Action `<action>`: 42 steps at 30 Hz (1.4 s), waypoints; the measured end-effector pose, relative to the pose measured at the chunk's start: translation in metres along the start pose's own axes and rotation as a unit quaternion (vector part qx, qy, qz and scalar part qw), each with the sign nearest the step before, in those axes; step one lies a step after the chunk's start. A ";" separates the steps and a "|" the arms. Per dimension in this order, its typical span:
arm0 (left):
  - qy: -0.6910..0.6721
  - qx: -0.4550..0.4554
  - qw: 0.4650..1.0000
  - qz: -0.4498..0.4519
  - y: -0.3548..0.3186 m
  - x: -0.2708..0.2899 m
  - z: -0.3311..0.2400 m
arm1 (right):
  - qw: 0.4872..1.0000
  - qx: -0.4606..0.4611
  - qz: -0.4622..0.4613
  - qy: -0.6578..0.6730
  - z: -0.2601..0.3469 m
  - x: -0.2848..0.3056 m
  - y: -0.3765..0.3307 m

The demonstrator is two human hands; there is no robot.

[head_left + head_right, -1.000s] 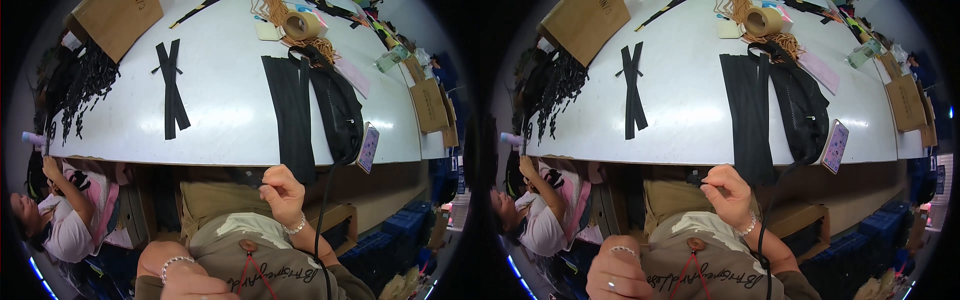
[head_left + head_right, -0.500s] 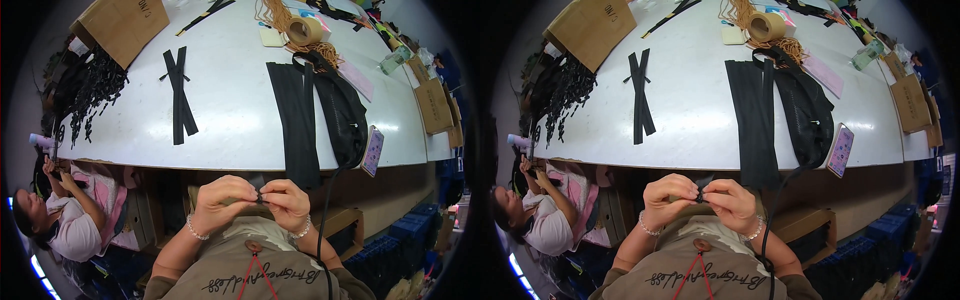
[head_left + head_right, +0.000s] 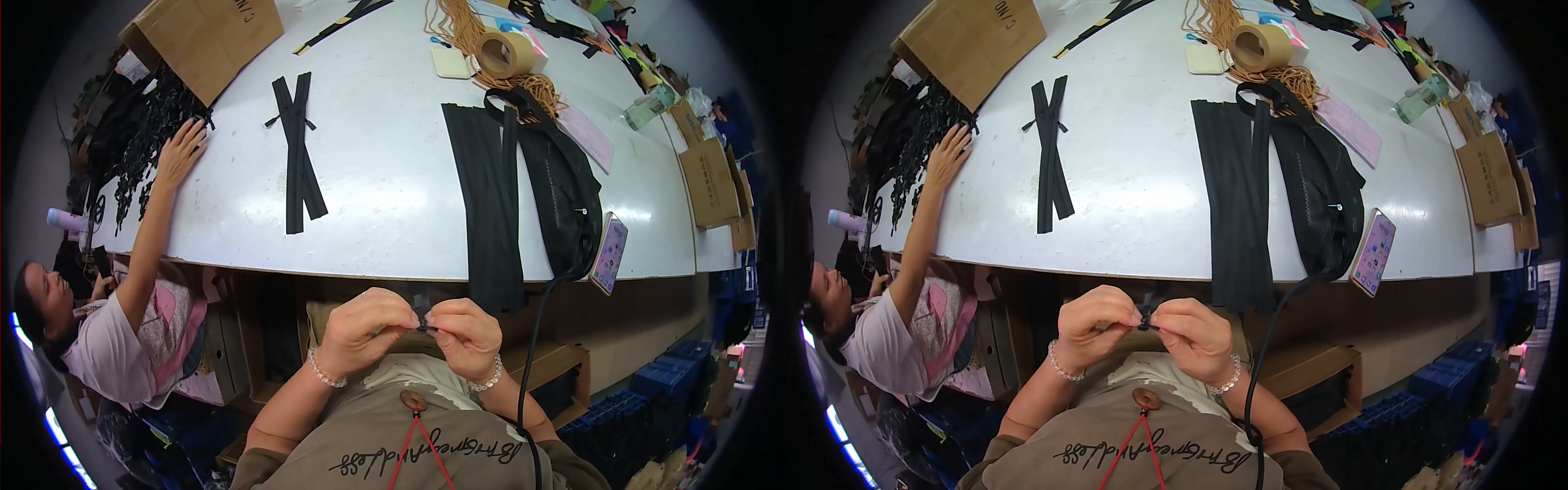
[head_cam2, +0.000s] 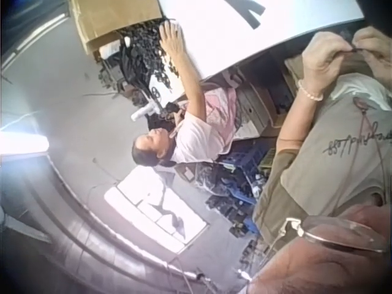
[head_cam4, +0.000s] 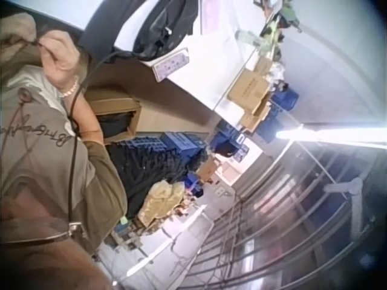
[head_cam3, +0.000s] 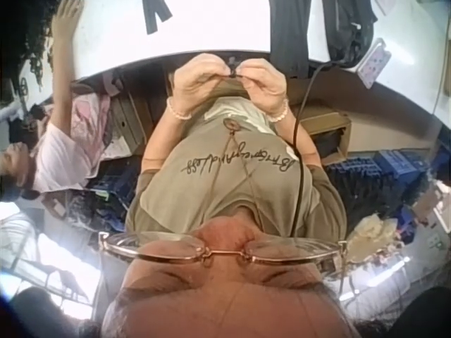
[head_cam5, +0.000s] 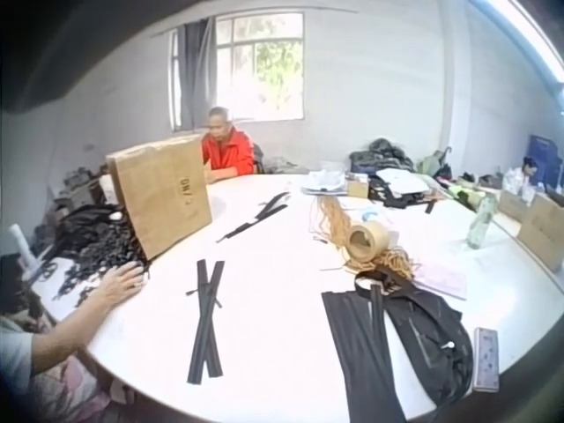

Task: Attaching zipper sliders to strips of zipper tape at a manufacturing workstation.

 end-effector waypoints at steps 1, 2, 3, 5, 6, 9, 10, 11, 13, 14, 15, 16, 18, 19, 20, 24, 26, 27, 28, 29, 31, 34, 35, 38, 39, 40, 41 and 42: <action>0.001 0.000 1.000 -0.001 0.000 0.000 0.000 | 1.000 -0.006 0.000 0.006 -0.002 -0.001 0.000; -0.007 0.017 1.000 -0.004 -0.001 0.000 0.004 | 1.000 -0.011 0.001 0.013 -0.003 -0.001 -0.001; -0.016 0.034 0.999 -0.008 -0.002 0.000 0.007 | 1.000 -0.010 0.001 0.013 -0.002 -0.002 -0.001; -0.031 0.068 0.997 -0.020 -0.003 -0.002 0.011 | 0.996 -0.071 0.021 0.051 -0.009 -0.006 0.000; -0.047 0.102 0.993 -0.031 -0.005 -0.002 0.016 | 0.996 -0.071 0.023 0.050 -0.008 -0.007 0.001; -0.134 0.204 0.970 -0.015 -0.015 -0.007 0.031 | 0.974 -0.199 0.038 0.102 -0.025 -0.011 -0.001; -0.134 0.204 0.970 -0.016 -0.016 -0.007 0.031 | 0.962 -0.237 0.053 0.122 -0.028 -0.014 -0.002; -0.151 0.208 0.966 -0.019 -0.018 -0.008 0.032 | 0.949 -0.274 0.067 0.143 -0.031 -0.017 -0.003; -0.168 0.214 0.962 -0.024 -0.020 -0.007 0.033 | 0.944 -0.289 0.079 0.140 -0.031 -0.017 -0.002; -0.185 0.226 0.956 -0.022 -0.020 -0.008 0.034 | 0.939 -0.303 0.088 0.138 -0.033 -0.018 -0.003; -0.201 0.238 0.950 -0.019 -0.020 -0.008 0.036 | 0.938 -0.304 0.090 0.138 -0.033 -0.019 -0.002; -0.202 0.238 0.950 -0.020 -0.020 -0.008 0.037 | 0.933 -0.314 0.089 0.154 -0.034 -0.020 -0.003; -0.255 0.298 0.920 -0.013 -0.025 -0.014 0.047 | 0.926 -0.325 0.088 0.169 -0.037 -0.024 -0.005; -0.255 0.299 0.919 -0.014 -0.027 -0.015 0.048 | 0.927 -0.316 0.078 0.187 -0.038 -0.025 -0.005; -0.342 0.338 0.876 -0.043 -0.034 -0.022 0.054 | 0.927 -0.306 0.068 0.205 -0.038 -0.027 -0.004; -0.508 0.386 0.764 -0.102 -0.045 -0.040 0.058 | 0.921 -0.313 0.054 0.225 -0.040 -0.030 -0.005; -0.471 0.362 0.796 -0.118 -0.050 -0.037 0.064 | 0.919 -0.314 0.031 0.235 -0.043 -0.029 -0.006; -0.432 0.337 0.826 -0.133 -0.050 -0.032 0.065 | 0.919 -0.315 0.032 0.235 -0.041 -0.031 -0.006; -0.434 0.338 0.825 -0.133 -0.048 -0.032 0.064 | 0.912 -0.330 0.013 0.243 -0.043 -0.030 -0.008; -0.413 0.323 0.840 -0.137 -0.044 -0.028 0.060 | 0.905 -0.345 -0.006 0.250 -0.045 -0.029 -0.010; -0.391 0.308 0.855 -0.143 -0.040 -0.023 0.056 | 0.909 -0.335 -0.011 0.249 -0.046 -0.030 -0.011; -0.379 0.322 0.858 -0.126 -0.040 -0.021 0.054 | 0.916 -0.317 -0.007 0.245 -0.044 -0.030 -0.011; -0.379 0.323 0.860 -0.115 -0.039 -0.021 0.053 | 0.920 -0.310 -0.001 0.240 -0.044 -0.030 -0.011; -0.383 0.331 0.856 -0.101 -0.042 -0.024 0.057 | 0.925 -0.302 0.009 0.230 -0.045 -0.029 -0.011; -0.388 0.337 0.852 -0.099 -0.045 -0.026 0.059 | 0.925 -0.302 0.009 0.230 -0.045 -0.029 -0.011; -0.388 0.338 0.852 -0.098 -0.046 -0.028 0.060 | 0.924 -0.310 0.009 0.223 -0.045 -0.029 -0.012; -0.405 0.344 0.839 -0.112 -0.048 -0.031 0.062 | 0.923 -0.318 0.009 0.216 -0.046 -0.028 -0.013; -0.422 0.351 0.826 -0.126 -0.050 -0.032 0.064 | 0.923 -0.319 0.009 0.216 -0.043 -0.028 -0.011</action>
Point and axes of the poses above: each hand's wrist, its own y-axis towards the middle knuckle, its own x-axis out of the back of the hand, z = x × y, the point moved 8 cm from there along y, towards the middle knuckle, and after that the axes turned 2 degrees about -x, right-handed, at the moved point
